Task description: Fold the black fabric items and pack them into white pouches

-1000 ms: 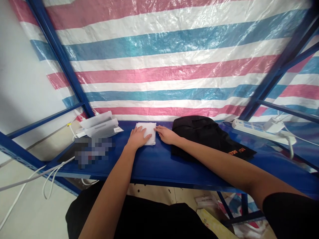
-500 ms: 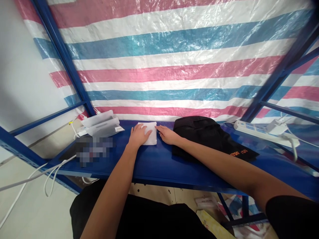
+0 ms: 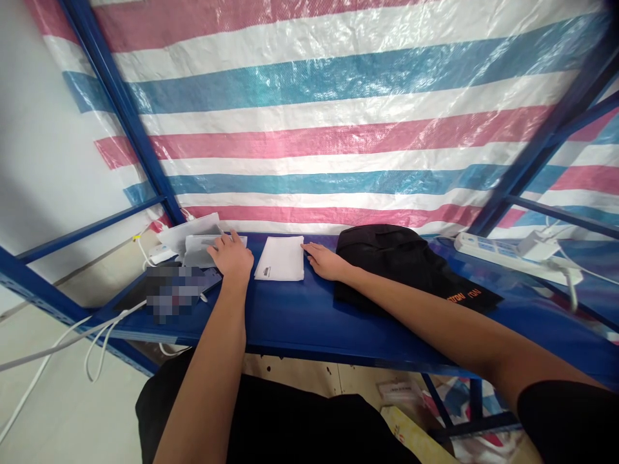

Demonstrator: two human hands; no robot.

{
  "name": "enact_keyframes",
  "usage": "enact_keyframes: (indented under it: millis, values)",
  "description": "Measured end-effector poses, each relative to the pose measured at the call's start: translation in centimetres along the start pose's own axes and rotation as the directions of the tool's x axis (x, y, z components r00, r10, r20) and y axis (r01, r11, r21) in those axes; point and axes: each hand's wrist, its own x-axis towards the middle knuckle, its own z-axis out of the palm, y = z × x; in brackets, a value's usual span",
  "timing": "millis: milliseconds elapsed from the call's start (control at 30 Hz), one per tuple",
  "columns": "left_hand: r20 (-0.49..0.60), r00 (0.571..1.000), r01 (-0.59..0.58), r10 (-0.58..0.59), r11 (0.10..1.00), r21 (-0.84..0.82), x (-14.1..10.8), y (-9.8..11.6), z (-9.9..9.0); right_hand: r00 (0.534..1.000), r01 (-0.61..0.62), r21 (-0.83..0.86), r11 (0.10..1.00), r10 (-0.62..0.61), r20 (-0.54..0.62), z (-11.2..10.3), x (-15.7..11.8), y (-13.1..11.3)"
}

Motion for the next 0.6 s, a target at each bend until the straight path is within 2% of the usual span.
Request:
enact_keyframes:
  millis: [200, 267, 333, 400, 467, 533, 600]
  values:
    - [0.057, 0.998, -0.023, 0.024, 1.000, -0.021, 0.0, 0.0, -0.5, 1.000, -0.016, 0.015, 1.000, 0.016, 0.003, -0.1, 0.0, -0.2]
    - [-0.037, 0.999, -0.030, 0.026, 0.994, -0.107, 0.0, -0.1, -0.8, 1.000, -0.014, 0.022, 1.000, 0.014, 0.001, -0.1, 0.0, -0.2]
    - [-0.210, 0.976, -0.107, 0.050, 0.956, -0.273, 0.1, 0.0, -1.1, 1.000, -0.016, 0.042, 0.999, 0.017, -0.008, -0.1, 0.0, -0.3]
    - [-0.390, 0.914, -0.298, 0.111, 0.836, -0.461, 0.3, 0.4, -1.4, 0.999, -0.027, 0.075, 0.997, 0.029, -0.032, 0.0, -0.1, -0.3]
    - [-0.501, 0.847, -0.482, 0.179, 0.654, -0.582, 0.2, 1.2, -1.5, 0.995, -0.044, 0.125, 0.991, 0.055, -0.086, 0.2, -0.1, -0.4]
    - [-0.516, 0.816, -0.569, 0.260, 0.515, -0.640, -0.1, 2.3, -1.5, 0.979, -0.063, 0.222, 0.973, 0.102, -0.173, 0.3, 0.0, -0.2]
    - [-0.452, 0.816, -0.577, 0.360, 0.451, -0.682, -0.6, 3.5, -1.4, 0.953, -0.098, 0.375, 0.922, 0.195, -0.231, 0.5, 0.2, 0.3]
